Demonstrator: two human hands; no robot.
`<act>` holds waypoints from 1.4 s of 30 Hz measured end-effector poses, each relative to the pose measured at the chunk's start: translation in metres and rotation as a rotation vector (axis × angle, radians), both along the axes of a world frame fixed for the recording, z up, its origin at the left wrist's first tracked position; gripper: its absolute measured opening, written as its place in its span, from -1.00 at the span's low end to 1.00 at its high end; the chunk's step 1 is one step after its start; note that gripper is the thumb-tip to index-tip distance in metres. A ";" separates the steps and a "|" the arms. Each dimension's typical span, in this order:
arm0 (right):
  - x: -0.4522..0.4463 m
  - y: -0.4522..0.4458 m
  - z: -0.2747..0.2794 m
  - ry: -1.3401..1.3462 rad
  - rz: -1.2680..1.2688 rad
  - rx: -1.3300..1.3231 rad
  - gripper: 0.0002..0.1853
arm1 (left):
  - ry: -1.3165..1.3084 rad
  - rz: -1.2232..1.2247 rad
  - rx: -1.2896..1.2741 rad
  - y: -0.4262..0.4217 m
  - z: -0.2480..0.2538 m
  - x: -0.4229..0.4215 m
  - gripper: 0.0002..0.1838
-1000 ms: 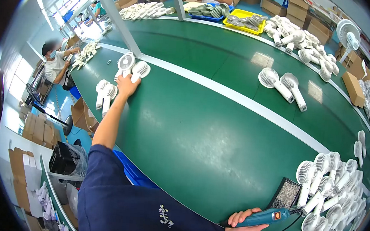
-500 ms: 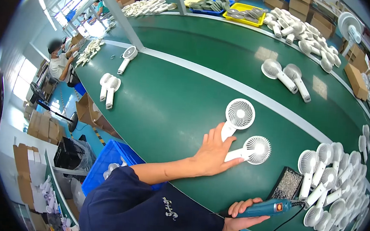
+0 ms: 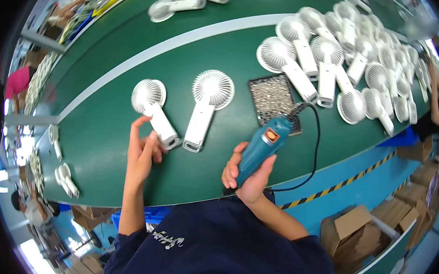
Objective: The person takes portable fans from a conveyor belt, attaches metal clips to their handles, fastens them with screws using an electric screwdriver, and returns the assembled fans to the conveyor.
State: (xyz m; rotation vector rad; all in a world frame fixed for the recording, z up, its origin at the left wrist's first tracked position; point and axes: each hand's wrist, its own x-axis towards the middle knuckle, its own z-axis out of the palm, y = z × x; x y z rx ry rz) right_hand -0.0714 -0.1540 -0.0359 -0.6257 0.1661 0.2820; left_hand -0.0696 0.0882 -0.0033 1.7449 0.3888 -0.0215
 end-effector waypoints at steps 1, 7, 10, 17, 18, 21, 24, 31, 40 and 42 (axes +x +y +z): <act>0.000 0.000 0.000 0.009 -0.007 0.004 -0.16 | 0.055 -0.121 0.241 -0.003 0.011 -0.001 -0.61; -0.012 -0.009 -0.001 -0.029 -0.103 0.051 -0.16 | -0.666 -0.904 0.984 0.013 0.054 0.056 -0.32; -0.010 -0.024 0.015 -0.086 -0.276 0.074 -0.18 | -0.653 -1.279 1.145 0.002 0.056 0.113 -0.16; 0.045 -0.093 0.055 -0.578 -0.546 -0.132 -0.10 | -0.623 -1.232 1.179 -0.041 0.023 0.102 -0.13; 0.055 -0.098 0.055 -0.653 -0.546 -0.157 -0.08 | -0.576 -1.164 1.178 -0.047 0.023 0.092 -0.13; 0.083 -0.092 0.053 -0.685 -0.553 -0.152 -0.03 | -0.528 -1.036 1.178 -0.069 0.016 0.063 -0.06; 0.100 -0.081 0.053 -0.641 -0.558 -0.230 -0.08 | -0.449 -0.921 1.093 -0.094 0.019 0.047 -0.06; 0.107 -0.075 0.053 -0.624 -0.570 -0.221 -0.04 | -0.512 -1.243 1.083 -0.097 0.053 0.083 0.18; 0.114 -0.064 0.039 -0.691 -0.441 -0.301 0.05 | -0.566 -0.911 1.110 -0.101 0.016 0.078 -0.10; 0.115 -0.061 0.037 -0.628 -0.439 -0.375 0.05 | -0.505 -0.817 1.096 -0.103 0.015 0.074 -0.13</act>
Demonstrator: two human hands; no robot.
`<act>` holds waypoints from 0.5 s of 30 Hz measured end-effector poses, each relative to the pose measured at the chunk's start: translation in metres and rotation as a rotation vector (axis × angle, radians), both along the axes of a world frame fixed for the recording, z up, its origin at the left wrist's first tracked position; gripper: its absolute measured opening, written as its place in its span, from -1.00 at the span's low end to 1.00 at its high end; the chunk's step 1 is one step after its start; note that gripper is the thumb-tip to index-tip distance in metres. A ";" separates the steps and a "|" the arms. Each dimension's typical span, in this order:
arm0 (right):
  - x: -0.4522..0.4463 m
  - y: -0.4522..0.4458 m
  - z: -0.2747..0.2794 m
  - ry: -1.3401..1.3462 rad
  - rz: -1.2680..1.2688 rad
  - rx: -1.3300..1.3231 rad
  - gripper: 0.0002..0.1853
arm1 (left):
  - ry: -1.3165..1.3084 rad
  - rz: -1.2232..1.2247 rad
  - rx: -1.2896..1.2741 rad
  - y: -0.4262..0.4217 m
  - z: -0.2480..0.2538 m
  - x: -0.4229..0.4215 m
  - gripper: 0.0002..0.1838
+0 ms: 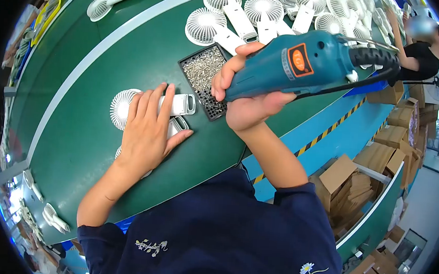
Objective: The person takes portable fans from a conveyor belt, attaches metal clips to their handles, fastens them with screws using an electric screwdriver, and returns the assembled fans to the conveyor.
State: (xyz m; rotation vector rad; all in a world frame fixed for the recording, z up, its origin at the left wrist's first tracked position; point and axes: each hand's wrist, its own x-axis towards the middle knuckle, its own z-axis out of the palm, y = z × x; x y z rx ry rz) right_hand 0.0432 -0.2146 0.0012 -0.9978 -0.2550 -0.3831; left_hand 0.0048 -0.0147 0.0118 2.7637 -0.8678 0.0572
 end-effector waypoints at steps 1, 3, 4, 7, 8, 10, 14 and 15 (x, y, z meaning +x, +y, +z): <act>0.001 0.002 -0.001 -0.001 0.005 -0.003 0.05 | -0.001 0.005 -0.003 -0.001 0.001 -0.001 -0.13; 0.002 0.004 -0.003 0.016 -0.026 -0.003 0.04 | -0.003 0.039 -0.017 -0.001 0.004 -0.002 -0.16; 0.003 0.005 -0.001 0.013 -0.023 -0.007 0.04 | -0.006 0.041 -0.021 -0.001 0.005 -0.002 -0.16; 0.002 0.006 0.010 -0.124 0.009 0.082 0.01 | 0.002 0.074 -0.079 0.001 0.008 -0.003 -0.22; 0.000 0.006 0.017 -0.149 0.033 0.090 0.01 | 0.003 0.020 -0.185 0.003 0.011 0.000 -0.28; -0.003 0.008 0.029 -0.179 0.111 0.220 0.11 | 0.010 -0.027 -0.292 0.005 0.010 0.005 -0.33; -0.003 0.016 0.047 -0.163 0.164 0.128 -0.07 | 0.034 -0.087 -0.544 0.002 0.006 0.016 -0.59; -0.002 0.019 0.046 -0.164 0.171 0.131 -0.07 | 0.012 -0.101 -0.583 0.001 0.003 0.018 -0.68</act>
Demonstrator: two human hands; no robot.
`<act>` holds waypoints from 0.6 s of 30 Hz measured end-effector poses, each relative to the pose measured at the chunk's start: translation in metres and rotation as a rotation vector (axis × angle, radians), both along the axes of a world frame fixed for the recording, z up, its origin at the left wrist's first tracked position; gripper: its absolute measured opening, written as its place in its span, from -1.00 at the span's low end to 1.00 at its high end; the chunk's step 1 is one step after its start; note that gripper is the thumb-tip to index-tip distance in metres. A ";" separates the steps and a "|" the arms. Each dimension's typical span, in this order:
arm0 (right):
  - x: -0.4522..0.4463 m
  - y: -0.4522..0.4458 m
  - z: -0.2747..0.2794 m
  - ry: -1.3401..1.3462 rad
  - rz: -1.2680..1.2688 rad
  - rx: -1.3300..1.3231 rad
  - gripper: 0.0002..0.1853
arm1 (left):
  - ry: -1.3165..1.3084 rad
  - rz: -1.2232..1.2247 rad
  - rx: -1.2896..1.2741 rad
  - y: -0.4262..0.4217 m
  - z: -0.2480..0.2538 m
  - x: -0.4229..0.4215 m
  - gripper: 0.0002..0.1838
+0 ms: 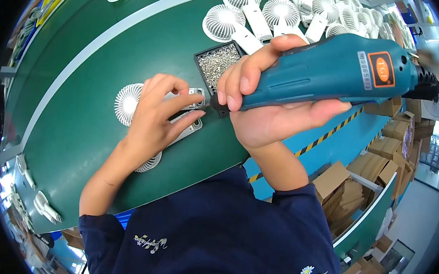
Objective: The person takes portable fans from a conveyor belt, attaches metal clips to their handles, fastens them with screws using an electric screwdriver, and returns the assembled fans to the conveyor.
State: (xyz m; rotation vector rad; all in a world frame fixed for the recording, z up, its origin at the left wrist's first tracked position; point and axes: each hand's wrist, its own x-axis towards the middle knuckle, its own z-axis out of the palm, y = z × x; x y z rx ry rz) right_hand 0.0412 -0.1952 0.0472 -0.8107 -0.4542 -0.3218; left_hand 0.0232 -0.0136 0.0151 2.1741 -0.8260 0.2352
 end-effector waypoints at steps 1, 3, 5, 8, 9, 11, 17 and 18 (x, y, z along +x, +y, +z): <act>0.001 0.003 -0.001 0.008 0.008 -0.003 -0.07 | -0.001 0.003 0.000 0.001 -0.004 0.001 -0.68; 0.003 0.006 -0.003 0.019 0.010 -0.010 -0.08 | 0.030 0.000 -0.054 0.001 -0.013 0.002 -0.79; 0.006 0.007 -0.006 0.011 0.009 0.004 -0.07 | 0.059 0.008 -0.056 0.002 -0.012 0.002 -0.83; 0.009 0.013 -0.008 0.052 0.020 0.046 -0.04 | 0.087 0.027 -0.061 0.002 -0.013 0.003 -0.88; 0.010 0.015 -0.008 0.051 0.019 0.046 -0.04 | 0.096 0.037 -0.067 0.002 -0.014 0.003 -0.88; 0.011 0.019 -0.008 0.071 0.021 0.053 0.00 | 0.112 0.064 -0.054 -0.001 -0.016 0.003 -0.87; 0.017 0.020 -0.026 -0.105 0.058 -0.255 0.19 | 0.192 0.079 0.015 -0.002 -0.012 0.004 -0.73; 0.019 0.019 -0.028 -0.132 0.086 -0.275 0.17 | 0.202 0.071 0.024 -0.002 -0.012 0.004 -0.70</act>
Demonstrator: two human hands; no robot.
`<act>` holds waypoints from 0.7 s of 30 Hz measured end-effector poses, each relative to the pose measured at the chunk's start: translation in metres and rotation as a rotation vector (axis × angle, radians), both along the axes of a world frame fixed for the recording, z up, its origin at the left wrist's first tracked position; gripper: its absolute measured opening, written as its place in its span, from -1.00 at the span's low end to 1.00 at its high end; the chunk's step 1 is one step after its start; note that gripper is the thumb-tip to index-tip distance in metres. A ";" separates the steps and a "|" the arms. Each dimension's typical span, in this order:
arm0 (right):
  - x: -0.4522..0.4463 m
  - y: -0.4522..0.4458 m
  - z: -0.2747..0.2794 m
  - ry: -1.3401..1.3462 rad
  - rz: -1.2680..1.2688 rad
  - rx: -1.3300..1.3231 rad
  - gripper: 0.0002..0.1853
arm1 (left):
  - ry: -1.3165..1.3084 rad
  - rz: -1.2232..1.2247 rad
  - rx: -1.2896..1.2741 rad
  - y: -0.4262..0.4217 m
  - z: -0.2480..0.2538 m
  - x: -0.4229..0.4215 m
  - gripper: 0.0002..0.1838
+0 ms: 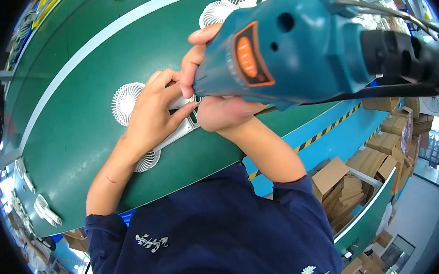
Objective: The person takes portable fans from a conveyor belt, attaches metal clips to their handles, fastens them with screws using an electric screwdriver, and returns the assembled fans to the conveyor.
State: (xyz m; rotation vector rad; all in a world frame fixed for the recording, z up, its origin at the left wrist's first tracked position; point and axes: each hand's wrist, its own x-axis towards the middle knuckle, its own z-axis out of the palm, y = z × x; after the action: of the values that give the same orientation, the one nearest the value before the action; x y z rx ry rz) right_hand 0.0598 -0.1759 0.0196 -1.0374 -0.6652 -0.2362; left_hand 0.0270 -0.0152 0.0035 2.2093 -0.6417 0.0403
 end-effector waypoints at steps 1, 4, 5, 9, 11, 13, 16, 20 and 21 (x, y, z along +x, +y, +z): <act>0.000 0.001 0.000 -0.001 0.000 -0.003 0.17 | -0.001 0.000 -0.003 0.000 0.000 0.000 -0.70; 0.000 0.007 0.000 0.096 -0.019 -0.026 0.14 | 0.009 0.007 -0.002 0.001 0.001 0.001 -0.68; -0.002 0.009 0.003 0.095 -0.016 -0.027 0.14 | 0.036 0.005 -0.002 0.000 0.002 0.001 -0.69; -0.008 0.016 0.011 0.279 -0.190 -0.205 0.15 | 0.038 0.004 0.007 0.000 -0.001 0.002 -0.69; -0.009 0.019 0.013 0.290 -0.192 -0.214 0.15 | 0.039 0.006 0.006 0.001 0.000 0.001 -0.68; -0.009 0.020 0.016 0.319 -0.239 -0.259 0.16 | 0.036 0.004 -0.001 -0.001 0.000 0.001 -0.68; -0.008 0.019 0.015 0.321 -0.233 -0.253 0.16 | 0.035 0.010 0.009 0.000 0.000 0.000 -0.67; -0.009 0.020 0.016 0.325 -0.252 -0.254 0.15 | 0.035 -0.008 0.013 0.003 0.002 0.000 -0.66; -0.009 0.020 0.016 0.325 -0.253 -0.255 0.15 | 0.032 -0.019 0.016 0.003 0.002 0.000 -0.66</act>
State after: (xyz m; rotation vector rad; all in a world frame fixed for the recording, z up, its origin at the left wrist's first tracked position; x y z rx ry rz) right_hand 0.0507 -0.1556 0.0357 -1.3711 -0.2715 -0.1988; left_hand 0.0271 -0.0122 0.0056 2.2139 -0.6474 -0.0106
